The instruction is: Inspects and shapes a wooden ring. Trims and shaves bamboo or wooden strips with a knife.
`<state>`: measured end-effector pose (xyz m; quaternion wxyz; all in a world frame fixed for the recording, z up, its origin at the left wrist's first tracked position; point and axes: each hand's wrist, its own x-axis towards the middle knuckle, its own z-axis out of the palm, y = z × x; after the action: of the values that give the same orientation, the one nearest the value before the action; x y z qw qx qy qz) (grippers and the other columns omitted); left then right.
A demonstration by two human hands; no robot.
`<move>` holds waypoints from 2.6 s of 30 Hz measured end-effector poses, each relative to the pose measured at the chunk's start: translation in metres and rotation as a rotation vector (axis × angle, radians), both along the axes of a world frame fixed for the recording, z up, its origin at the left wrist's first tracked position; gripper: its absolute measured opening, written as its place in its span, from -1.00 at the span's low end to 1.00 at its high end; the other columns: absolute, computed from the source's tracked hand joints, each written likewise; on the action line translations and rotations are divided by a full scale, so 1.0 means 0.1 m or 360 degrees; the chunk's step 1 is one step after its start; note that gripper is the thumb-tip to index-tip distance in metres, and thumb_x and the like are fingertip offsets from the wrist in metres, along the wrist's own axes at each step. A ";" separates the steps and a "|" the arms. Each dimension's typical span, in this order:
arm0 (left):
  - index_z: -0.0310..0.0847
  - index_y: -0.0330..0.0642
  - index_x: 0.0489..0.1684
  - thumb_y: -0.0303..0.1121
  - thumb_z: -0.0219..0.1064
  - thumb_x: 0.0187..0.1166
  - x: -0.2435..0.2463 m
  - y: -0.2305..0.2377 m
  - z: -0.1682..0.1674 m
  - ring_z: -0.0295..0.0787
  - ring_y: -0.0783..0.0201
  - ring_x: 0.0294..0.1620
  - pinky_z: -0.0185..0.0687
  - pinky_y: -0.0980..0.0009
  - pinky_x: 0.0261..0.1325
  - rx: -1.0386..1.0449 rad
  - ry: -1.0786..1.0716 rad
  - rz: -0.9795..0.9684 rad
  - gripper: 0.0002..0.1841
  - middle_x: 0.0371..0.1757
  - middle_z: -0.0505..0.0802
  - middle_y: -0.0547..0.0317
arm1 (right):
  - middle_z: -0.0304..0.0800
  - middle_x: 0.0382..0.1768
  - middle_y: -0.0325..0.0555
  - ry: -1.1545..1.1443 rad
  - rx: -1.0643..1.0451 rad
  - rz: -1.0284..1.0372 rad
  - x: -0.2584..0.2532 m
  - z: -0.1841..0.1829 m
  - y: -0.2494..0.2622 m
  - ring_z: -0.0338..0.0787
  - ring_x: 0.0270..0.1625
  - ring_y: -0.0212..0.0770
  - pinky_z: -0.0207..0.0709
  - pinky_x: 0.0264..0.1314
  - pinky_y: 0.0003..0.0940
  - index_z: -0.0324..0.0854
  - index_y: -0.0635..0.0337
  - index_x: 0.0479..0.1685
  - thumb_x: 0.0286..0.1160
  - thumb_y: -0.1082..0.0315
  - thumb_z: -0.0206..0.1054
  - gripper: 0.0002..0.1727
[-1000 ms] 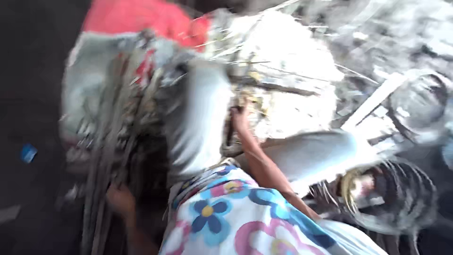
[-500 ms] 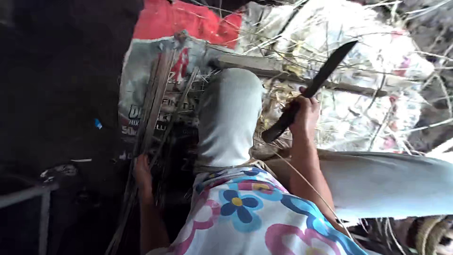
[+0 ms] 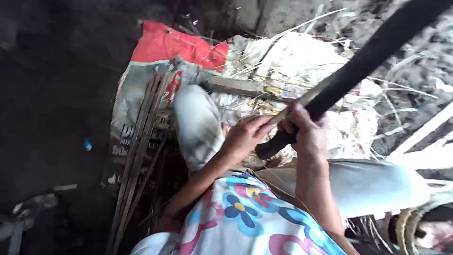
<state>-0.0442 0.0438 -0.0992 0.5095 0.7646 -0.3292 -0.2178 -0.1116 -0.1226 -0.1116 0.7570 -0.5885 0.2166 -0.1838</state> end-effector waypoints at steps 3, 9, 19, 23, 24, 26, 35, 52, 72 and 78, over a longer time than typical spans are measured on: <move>0.56 -0.18 0.48 -0.25 0.18 0.81 0.17 0.28 -0.37 0.82 0.30 -0.37 0.82 0.31 -0.22 0.0178 0.0628 -0.0379 -0.62 -0.22 0.88 0.09 | 0.52 -0.69 -0.50 0.0082 -0.0069 -0.0216 0.11 0.05 -0.21 0.49 -0.72 -0.51 0.59 -0.54 -0.52 0.57 -0.05 -0.14 0.68 0.24 0.29 -0.95; 0.68 -0.33 0.14 -0.24 0.11 0.85 0.35 0.14 -0.44 0.69 0.37 -0.57 0.73 0.39 -0.35 0.0537 0.0240 -0.0169 -0.67 -0.50 0.73 0.17 | 0.83 -0.20 0.27 0.1161 -0.1347 -0.0010 0.22 0.19 -0.46 0.84 -0.18 0.31 0.62 -0.07 0.35 0.59 0.19 0.43 0.84 0.28 0.04 -0.62; 0.74 -0.26 -0.17 -0.16 0.13 0.84 0.41 -0.36 -0.35 0.83 -0.13 -0.25 0.70 -0.18 -0.11 0.0756 -0.0648 -0.0042 -0.63 -0.31 0.85 -0.12 | 0.78 -0.25 0.30 0.1341 -0.1935 0.0457 0.12 -0.01 0.02 0.85 -0.15 0.36 0.65 -0.19 0.23 0.55 0.34 0.20 0.77 0.47 0.04 -0.75; 0.77 -0.29 -0.05 -0.18 0.13 0.84 0.38 -0.31 -0.30 0.87 -0.11 -0.21 0.72 -0.16 -0.07 0.0664 -0.0762 -0.0046 -0.64 -0.24 0.89 -0.10 | 0.79 -0.24 0.34 0.1304 -0.1924 0.0521 0.15 0.00 -0.09 0.85 -0.12 0.40 0.62 -0.13 0.26 0.55 0.38 0.21 0.83 0.43 -0.07 -0.69; 0.77 -0.28 -0.02 -0.19 0.14 0.84 0.38 -0.28 -0.29 0.88 -0.09 -0.22 0.73 -0.16 -0.08 0.0652 -0.0774 -0.0047 -0.65 -0.24 0.90 -0.09 | 0.79 -0.27 0.34 0.1266 -0.1956 0.0501 0.16 -0.02 -0.11 0.85 -0.15 0.39 0.62 -0.16 0.25 0.56 0.39 0.16 0.82 0.43 -0.07 -0.70; 0.77 -0.28 0.08 -0.21 0.14 0.84 0.39 -0.20 -0.26 0.89 -0.05 -0.23 0.74 -0.13 -0.08 0.0670 -0.0752 -0.0062 -0.66 -0.23 0.91 -0.06 | 0.79 -0.17 0.39 0.1338 -0.1849 0.0510 0.21 0.03 -0.24 0.83 -0.05 0.46 0.61 -0.08 0.34 0.54 0.39 0.25 0.83 0.43 -0.06 -0.68; 0.86 -0.26 0.00 -0.29 0.23 0.73 0.47 0.99 -0.31 0.89 0.39 -0.29 0.80 0.36 -0.13 0.0534 -0.0638 -0.0122 -0.71 -0.23 0.96 0.19 | 0.76 -0.01 0.50 0.1671 -0.1679 0.0185 0.30 -0.01 -1.55 0.76 0.13 0.56 0.53 0.03 0.50 0.59 0.45 0.13 0.63 0.51 0.12 -0.75; 0.79 -0.34 0.08 -0.35 0.22 0.76 0.76 0.43 -0.36 0.87 0.27 -0.31 0.78 0.23 -0.09 0.0637 -0.0561 -0.0002 -0.73 -0.23 0.93 0.08 | 0.81 -0.21 0.38 0.1415 -0.1606 0.0190 0.46 0.16 -0.70 0.81 -0.11 0.51 0.56 -0.11 0.48 0.49 0.17 0.50 0.64 0.46 0.19 -0.56; 0.84 -0.34 0.03 -0.34 0.29 0.70 0.78 0.83 -0.03 0.90 0.29 -0.37 0.80 0.31 -0.20 0.0527 -0.0910 -0.0073 -0.73 -0.31 0.95 0.09 | 0.79 -0.13 0.44 0.1419 -0.1723 0.0281 0.56 0.13 -0.98 0.79 0.00 0.55 0.55 -0.01 0.46 0.54 0.27 0.34 0.78 0.46 0.04 -0.69; 0.82 -0.51 -0.01 -0.43 0.29 0.65 0.92 1.98 0.08 0.96 0.24 -0.21 0.83 0.32 0.03 0.0577 -0.0859 -0.0156 -0.73 -0.22 0.96 -0.09 | 0.72 0.07 0.57 0.1714 -0.1606 -0.0090 0.31 0.08 -2.05 0.70 0.20 0.64 0.46 0.09 0.60 0.62 0.43 0.18 0.64 0.50 0.14 -0.73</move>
<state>0.0477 0.2413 -0.0911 0.2485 0.8562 -0.4446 -0.0865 -0.0808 -0.3281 -0.1038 0.1780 -0.8680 0.4624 0.0337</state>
